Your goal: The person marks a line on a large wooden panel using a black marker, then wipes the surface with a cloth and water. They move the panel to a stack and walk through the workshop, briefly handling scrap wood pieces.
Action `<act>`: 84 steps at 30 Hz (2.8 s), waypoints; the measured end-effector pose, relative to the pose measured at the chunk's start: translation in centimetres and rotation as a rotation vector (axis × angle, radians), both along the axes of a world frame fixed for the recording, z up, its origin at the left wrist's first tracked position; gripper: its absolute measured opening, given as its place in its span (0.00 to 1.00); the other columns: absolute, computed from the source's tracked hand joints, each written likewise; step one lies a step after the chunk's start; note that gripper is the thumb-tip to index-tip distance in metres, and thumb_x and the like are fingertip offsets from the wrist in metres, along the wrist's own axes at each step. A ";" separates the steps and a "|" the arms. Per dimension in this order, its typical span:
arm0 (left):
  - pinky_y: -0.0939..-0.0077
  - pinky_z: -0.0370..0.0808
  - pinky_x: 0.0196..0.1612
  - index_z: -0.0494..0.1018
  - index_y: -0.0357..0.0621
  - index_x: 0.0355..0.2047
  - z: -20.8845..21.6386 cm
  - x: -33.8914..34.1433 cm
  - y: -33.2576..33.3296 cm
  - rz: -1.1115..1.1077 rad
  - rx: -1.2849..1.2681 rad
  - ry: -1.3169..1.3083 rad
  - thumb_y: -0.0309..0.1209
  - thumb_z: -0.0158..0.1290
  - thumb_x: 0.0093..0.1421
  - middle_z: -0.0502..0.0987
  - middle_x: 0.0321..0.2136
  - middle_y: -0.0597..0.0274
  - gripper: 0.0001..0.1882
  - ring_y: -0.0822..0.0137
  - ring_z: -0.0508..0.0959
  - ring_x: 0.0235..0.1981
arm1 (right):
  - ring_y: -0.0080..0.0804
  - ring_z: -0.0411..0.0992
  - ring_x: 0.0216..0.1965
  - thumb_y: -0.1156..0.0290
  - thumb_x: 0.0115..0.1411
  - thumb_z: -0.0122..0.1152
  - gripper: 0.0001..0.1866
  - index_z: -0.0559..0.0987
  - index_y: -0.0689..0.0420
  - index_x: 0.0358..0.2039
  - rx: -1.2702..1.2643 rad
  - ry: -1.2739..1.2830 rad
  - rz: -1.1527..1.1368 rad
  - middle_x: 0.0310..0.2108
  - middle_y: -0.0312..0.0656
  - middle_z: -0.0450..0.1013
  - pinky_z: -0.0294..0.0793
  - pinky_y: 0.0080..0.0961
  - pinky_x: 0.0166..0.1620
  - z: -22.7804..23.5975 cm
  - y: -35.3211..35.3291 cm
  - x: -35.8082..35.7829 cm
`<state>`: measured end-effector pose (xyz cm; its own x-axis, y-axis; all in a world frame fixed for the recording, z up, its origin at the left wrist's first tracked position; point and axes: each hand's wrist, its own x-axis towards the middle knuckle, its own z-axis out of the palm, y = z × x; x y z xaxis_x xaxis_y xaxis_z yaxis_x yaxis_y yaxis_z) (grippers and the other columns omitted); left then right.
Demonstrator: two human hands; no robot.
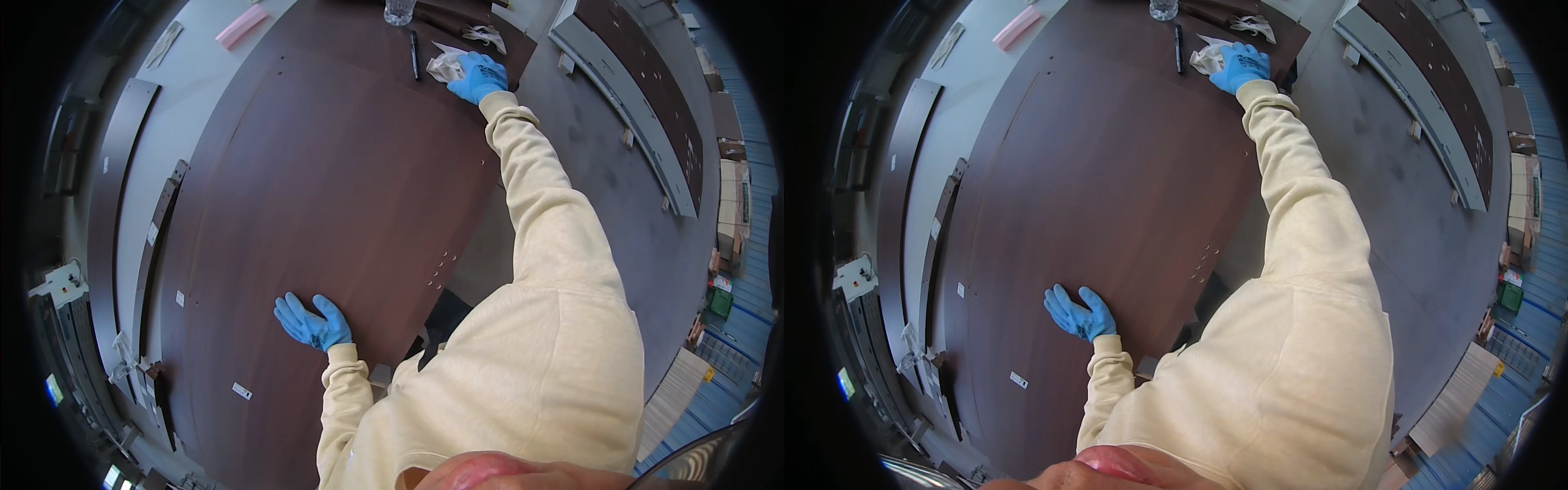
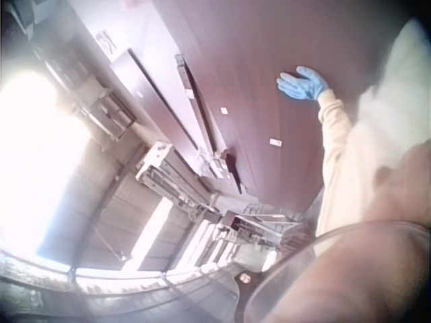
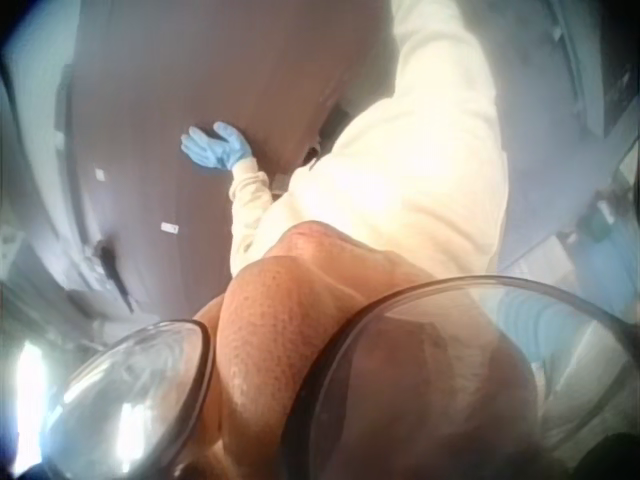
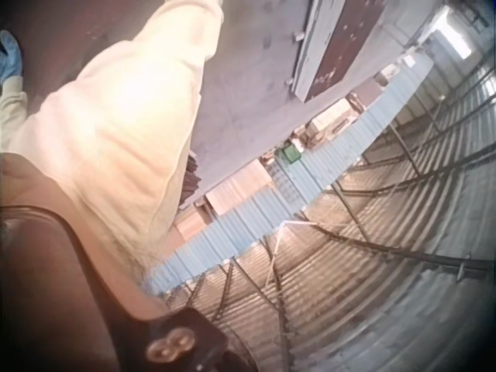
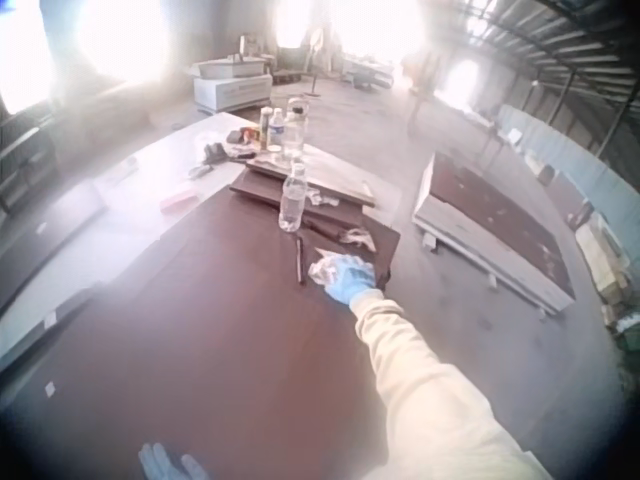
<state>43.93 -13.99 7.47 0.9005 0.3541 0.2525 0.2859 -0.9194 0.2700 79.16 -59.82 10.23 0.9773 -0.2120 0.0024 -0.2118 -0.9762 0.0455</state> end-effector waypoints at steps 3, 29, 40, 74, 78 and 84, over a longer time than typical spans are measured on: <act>0.46 0.57 0.72 0.66 0.41 0.67 -0.1 0.1 -0.1 -0.004 0.036 0.016 0.43 0.51 0.69 0.65 0.69 0.45 0.30 0.42 0.61 0.71 | 0.39 0.70 0.60 0.53 0.57 0.62 0.22 0.82 0.46 0.50 -0.025 -0.136 0.150 0.56 0.37 0.76 0.68 0.39 0.62 -2.5 -2.7 -0.2; 0.47 0.58 0.71 0.67 0.40 0.67 0.3 1.3 -0.9 0.002 0.098 0.070 0.39 0.50 0.69 0.66 0.68 0.45 0.29 0.42 0.63 0.70 | 0.49 0.81 0.48 0.58 0.63 0.56 0.16 0.86 0.46 0.46 0.027 -0.202 -0.186 0.45 0.48 0.83 0.80 0.43 0.50 -1.8 -7.3 11.4; 0.43 0.61 0.69 0.70 0.41 0.64 0.7 2.0 -0.1 -0.023 0.065 -0.039 0.36 0.56 0.61 0.69 0.65 0.43 0.31 0.39 0.66 0.68 | 0.48 0.78 0.56 0.44 0.59 0.59 0.29 0.84 0.52 0.52 0.092 0.318 -0.099 0.54 0.48 0.80 0.76 0.45 0.56 -0.1 6.4 13.0; 0.69 0.85 0.41 0.70 0.40 0.61 13.1 -55.2 40.0 0.771 -1.875 -1.148 0.47 0.42 0.76 0.82 0.48 0.49 0.26 0.64 0.85 0.37 | 0.31 0.73 0.25 0.64 0.64 0.63 0.12 0.80 0.60 0.32 1.103 0.487 1.158 0.24 0.42 0.76 0.73 0.32 0.33 9.1 83.1 -67.2; 0.82 0.80 0.28 0.74 0.43 0.59 13.8 -58.8 48.8 0.714 -1.734 -1.011 0.47 0.44 0.76 0.85 0.39 0.53 0.24 0.76 0.80 0.24 | 0.47 0.77 0.29 0.60 0.62 0.64 0.13 0.79 0.56 0.28 0.790 -0.134 1.402 0.25 0.47 0.77 0.75 0.43 0.34 6.5 94.8 -67.4; 0.86 0.76 0.25 0.75 0.44 0.57 13.9 -62.3 59.1 0.643 -1.547 -0.866 0.47 0.47 0.75 0.86 0.35 0.56 0.22 0.80 0.76 0.20 | 0.45 0.79 0.36 0.54 0.59 0.67 0.16 0.83 0.50 0.40 0.437 -0.120 1.478 0.36 0.44 0.80 0.77 0.44 0.42 0.1 105.1 -69.1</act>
